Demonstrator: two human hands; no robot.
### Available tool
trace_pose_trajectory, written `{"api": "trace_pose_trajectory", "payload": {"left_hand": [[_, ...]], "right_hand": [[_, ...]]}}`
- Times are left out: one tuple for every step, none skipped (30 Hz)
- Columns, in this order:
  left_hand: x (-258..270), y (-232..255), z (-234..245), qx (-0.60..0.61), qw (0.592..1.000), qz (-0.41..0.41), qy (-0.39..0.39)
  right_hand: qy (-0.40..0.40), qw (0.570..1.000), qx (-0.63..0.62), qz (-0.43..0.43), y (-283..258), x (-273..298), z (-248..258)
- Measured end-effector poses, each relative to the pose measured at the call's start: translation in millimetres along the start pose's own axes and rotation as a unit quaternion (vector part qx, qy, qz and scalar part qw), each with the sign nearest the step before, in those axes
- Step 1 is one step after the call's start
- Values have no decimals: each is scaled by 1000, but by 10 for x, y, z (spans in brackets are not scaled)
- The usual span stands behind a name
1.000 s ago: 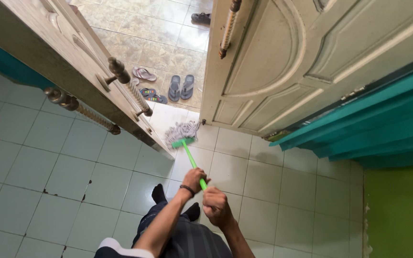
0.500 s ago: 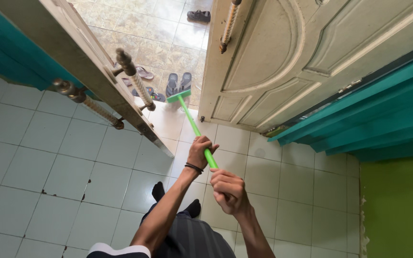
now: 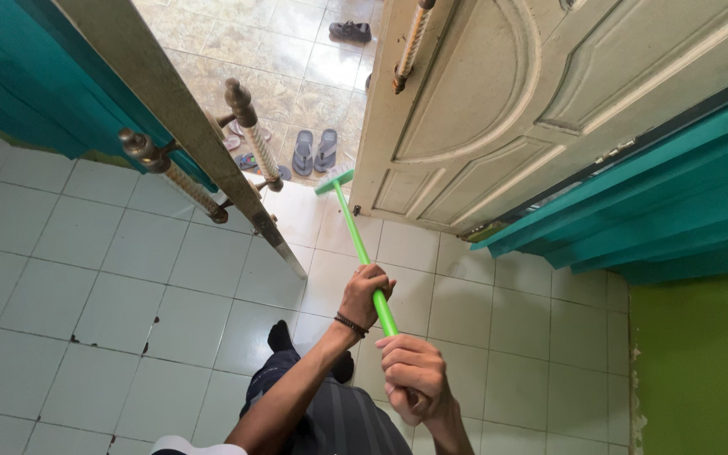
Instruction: The person mops the tiled floor using a mop with a green handle, pushing and pulling it across the tiles and near the base of a white double door.
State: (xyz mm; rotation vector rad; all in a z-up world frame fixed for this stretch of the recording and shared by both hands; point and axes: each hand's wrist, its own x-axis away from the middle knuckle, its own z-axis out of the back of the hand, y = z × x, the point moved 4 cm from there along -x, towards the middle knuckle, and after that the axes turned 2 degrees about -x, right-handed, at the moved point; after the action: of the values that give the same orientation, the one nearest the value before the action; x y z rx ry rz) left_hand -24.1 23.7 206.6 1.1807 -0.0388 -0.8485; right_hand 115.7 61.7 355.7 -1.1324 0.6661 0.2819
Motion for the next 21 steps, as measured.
{"api": "trace_pose_trajectory", "payload": {"left_hand": [[71,-32,1,3,1000,7,-18],[137,-58,-16,5,999,14,-36],[186,-82,-24,5,999,15,-38],[234,-111,-38,-12,999,24,-46],[301,-133,-43,-30,997,34,-56],[367,-145,-41,-31,997,35,-58],[393,-164,-43,-44,997,34,-58],[428,-176,-44,-58,996,33,-58],[481,-180,-45,-59,996,32,-59],[550,-196,-58,-56,995,45,-72],[646,-221,-70,-53,993,61,-85],[736,-251,-90,-54,993,61,-86],[809,-308,-141,-47,992,70,-96],[890,-385,-195,-41,990,79,-106],[975,-475,-253,-40,990,78,-107],[1066,-593,-328,-31,988,91,-124],[1136,-729,-411,-21,985,103,-140],[1196,-868,-477,-20,985,101,-140],[1270,-1005,-544,-24,984,91,-154],[1339,-1139,-607,-27,982,81,-168],[1406,-1261,-658,-26,982,81,-168]], "right_hand": [[-3,1000,-5,-16,5,49,-34],[-3,1000,-4,-19,-2,92,-42],[17,999,-16,-24,-4,123,-42],[37,999,-27,-28,-1,148,-40],[39,998,-28,-31,4,169,-40],[33,998,-35,-42,25,186,-24],[28,998,-39,-49,56,193,-7],[30,998,-38,-49,64,213,-3],[28,997,-43,-57,70,244,-11],[25,996,-48,-65,80,277,-24],[26,996,-50,-66,86,318,-46],[24,996,-48,-77,105,362,-75],[21,995,-45,-87,137,398,-97],[22,995,-46,-87,172,433,-122],[13,994,-37,-100,224,479,-154],[3,993,-28,-114,282,531,-192],[4,993,-27,-112,339,581,-237],[9,992,-14,-124,401,646,-300],[13,990,-3,-138,456,729,-363],[14,990,-2,-138,503,813,-423],[23,990,-16,-140,545,902,-474]]}}
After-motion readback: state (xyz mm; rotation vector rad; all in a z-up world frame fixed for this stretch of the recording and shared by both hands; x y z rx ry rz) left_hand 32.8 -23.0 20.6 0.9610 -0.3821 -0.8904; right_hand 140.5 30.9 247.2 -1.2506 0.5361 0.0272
